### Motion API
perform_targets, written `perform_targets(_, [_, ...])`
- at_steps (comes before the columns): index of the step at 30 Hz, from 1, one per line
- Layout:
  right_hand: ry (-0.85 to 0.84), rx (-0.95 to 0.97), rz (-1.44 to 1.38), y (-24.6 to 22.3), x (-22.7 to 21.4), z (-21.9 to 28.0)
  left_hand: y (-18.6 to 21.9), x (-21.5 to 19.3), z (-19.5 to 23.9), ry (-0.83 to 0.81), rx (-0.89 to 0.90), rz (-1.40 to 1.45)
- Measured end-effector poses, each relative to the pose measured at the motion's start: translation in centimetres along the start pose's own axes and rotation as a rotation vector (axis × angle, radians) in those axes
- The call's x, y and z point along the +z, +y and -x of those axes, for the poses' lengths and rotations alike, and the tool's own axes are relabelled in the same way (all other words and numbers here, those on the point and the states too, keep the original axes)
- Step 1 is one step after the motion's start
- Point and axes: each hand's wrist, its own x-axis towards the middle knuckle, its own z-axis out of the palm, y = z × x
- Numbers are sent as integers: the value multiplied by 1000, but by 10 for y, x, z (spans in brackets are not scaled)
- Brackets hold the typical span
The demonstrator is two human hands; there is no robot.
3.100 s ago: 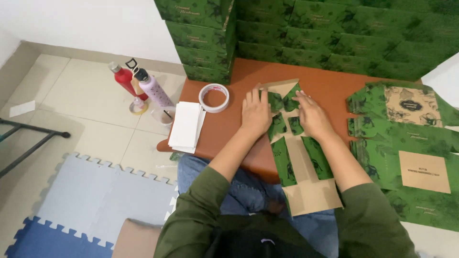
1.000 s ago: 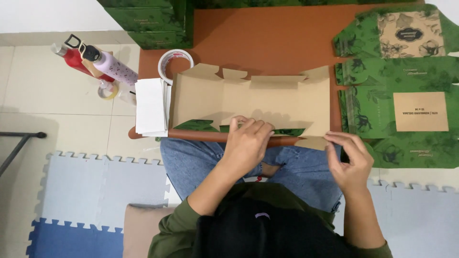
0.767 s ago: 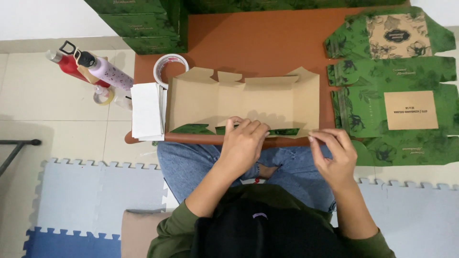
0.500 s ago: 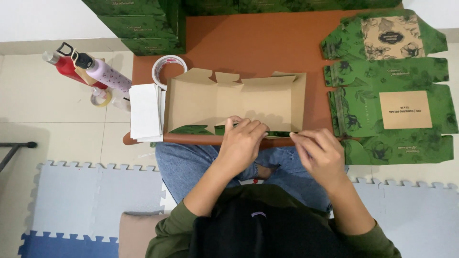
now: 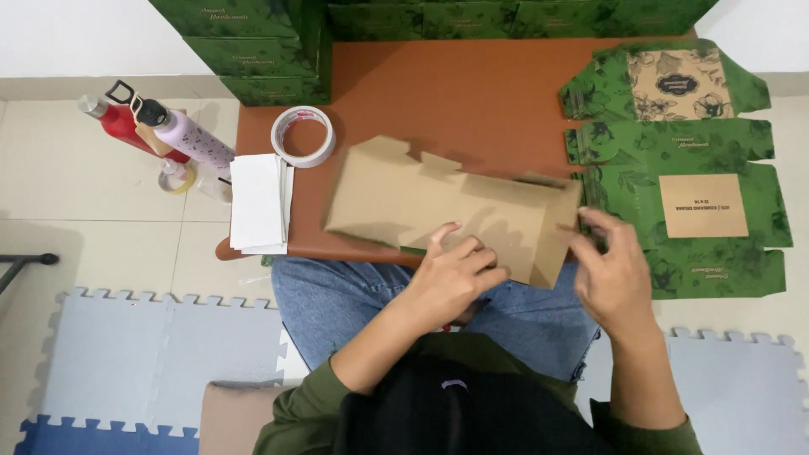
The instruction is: The person assembles small cardboard boxes by folding the flaps and inserting white paper inserts. They then place the completed boxes into a stack of similar green-patterned boxes.
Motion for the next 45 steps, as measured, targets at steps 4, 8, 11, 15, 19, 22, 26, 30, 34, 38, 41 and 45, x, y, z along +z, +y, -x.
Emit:
perform_targets(4, [-49, 104, 86, 20, -18, 19, 1, -30, -14, -129, 100, -124])
perform_targets(8, [-149, 204, -10, 34, -25, 40, -27, -45, -18, -129, 66, -296])
perform_targets(11, [-248, 109, -158, 19, -19, 43, -44, -63, -18, -148, -90, -340])
perform_targets(15, [-107, -129, -355, -44, 2, 12, -19, -100, -25, -156, -183, 19])
perform_targets(19, [-9, -81, -494, -101, 2, -41, 1, -92, -5, -203, -204, 200])
perform_targets(22, [-137, -43, -730, -103, -5, -65, -2, -84, 21, -214, -278, 171])
perform_targets(26, [-323, 13, -540, -88, -19, -92, -6, -78, 44, -112, -288, 123])
perform_targets(30, [-481, 47, -387, -78, 2, -94, -10, -76, 52, -34, -313, 75])
perform_targets(34, [-447, 159, -448, -74, 22, -83, -10, -76, 54, 36, -369, 43])
perform_targets(38, [-393, 234, -514, -74, 38, -78, -9, -75, 58, 163, -416, 39])
perform_targets(41, [-390, 219, -565, -80, 39, -84, -8, -75, 56, 201, -390, 35])
perform_targets(45, [-376, 96, -529, -80, 44, -89, -8, -66, 63, 326, -410, -58])
